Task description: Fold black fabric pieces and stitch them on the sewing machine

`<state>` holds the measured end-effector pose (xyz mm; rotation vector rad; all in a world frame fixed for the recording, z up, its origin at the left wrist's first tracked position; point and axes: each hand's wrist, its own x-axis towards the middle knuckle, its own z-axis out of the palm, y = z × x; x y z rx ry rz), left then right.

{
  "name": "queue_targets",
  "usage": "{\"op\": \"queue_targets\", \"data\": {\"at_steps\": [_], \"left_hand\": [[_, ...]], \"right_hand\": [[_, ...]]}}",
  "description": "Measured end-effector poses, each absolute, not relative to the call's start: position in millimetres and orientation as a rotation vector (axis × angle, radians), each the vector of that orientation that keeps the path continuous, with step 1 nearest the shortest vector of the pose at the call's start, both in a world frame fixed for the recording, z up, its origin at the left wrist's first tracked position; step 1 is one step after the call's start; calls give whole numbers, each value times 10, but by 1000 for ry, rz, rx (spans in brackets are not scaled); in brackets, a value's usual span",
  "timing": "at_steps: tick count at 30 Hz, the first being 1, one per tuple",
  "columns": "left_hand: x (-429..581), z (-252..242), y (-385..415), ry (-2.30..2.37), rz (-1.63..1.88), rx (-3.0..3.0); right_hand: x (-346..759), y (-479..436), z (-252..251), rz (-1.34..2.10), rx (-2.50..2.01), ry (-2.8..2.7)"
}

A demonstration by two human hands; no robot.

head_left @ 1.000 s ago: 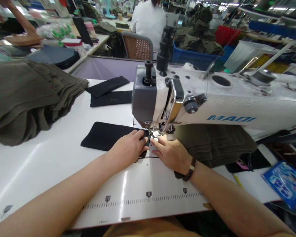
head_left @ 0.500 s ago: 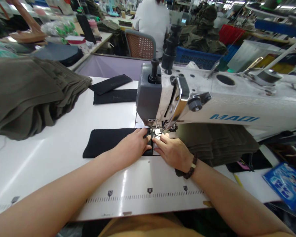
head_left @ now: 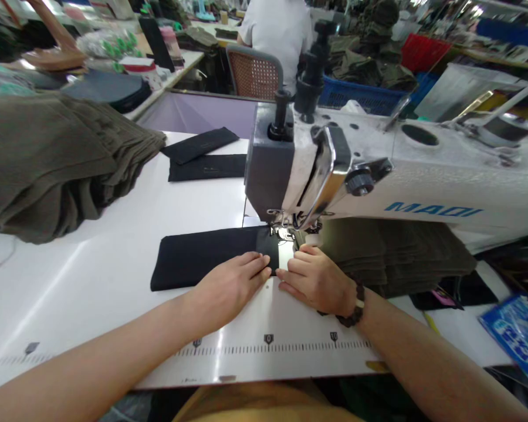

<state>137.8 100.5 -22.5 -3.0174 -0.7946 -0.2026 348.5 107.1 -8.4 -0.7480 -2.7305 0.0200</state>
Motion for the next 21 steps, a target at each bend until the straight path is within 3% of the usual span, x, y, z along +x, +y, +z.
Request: {"op": "queue_targets", "data": {"at_steps": [21], "left_hand": [[1439, -112, 1544, -976, -173, -3007]], "right_hand": [[3380, 1098, -105, 15, -1246, -2677]]}}
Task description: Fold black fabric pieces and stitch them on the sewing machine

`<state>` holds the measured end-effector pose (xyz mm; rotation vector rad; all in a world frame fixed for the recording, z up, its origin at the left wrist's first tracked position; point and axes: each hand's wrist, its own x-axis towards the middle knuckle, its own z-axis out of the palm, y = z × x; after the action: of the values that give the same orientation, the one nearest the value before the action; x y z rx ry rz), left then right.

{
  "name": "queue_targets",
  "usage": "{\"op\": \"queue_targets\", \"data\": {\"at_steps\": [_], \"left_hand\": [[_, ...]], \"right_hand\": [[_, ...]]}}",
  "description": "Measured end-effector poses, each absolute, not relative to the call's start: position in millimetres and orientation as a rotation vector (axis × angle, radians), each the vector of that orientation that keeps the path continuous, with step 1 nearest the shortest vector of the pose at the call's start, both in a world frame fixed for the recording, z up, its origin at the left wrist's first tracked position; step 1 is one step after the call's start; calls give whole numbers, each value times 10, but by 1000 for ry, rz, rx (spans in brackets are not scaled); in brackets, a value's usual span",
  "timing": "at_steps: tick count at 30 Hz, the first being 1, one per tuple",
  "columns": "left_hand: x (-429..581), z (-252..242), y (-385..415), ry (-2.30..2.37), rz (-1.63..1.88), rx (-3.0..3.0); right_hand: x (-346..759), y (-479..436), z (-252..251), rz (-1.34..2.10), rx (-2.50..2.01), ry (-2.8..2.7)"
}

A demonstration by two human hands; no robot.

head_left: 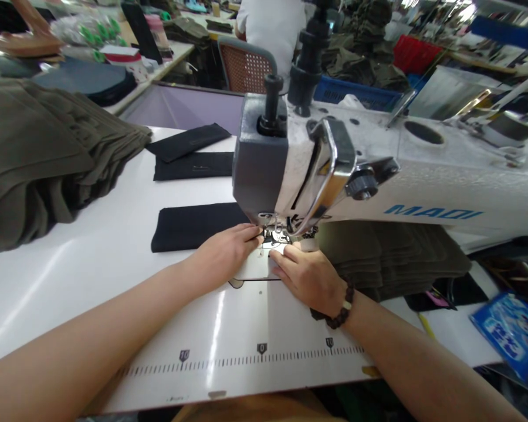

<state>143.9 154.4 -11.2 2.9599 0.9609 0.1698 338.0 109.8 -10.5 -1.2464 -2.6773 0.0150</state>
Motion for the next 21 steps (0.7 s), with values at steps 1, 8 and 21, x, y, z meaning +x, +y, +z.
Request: {"op": "queue_targets", "data": {"at_steps": [1, 8, 21], "left_hand": [[1445, -117, 1571, 973, 193, 2951], [1430, -108, 1693, 942, 257, 2931], [1176, 238, 1763, 1591, 54, 2724]], "right_hand": [[3379, 1098, -103, 17, -1251, -2680], [3375, 1101, -94, 23, -1280, -2693], [3374, 1091, -74, 31, -1256, -2686]]}}
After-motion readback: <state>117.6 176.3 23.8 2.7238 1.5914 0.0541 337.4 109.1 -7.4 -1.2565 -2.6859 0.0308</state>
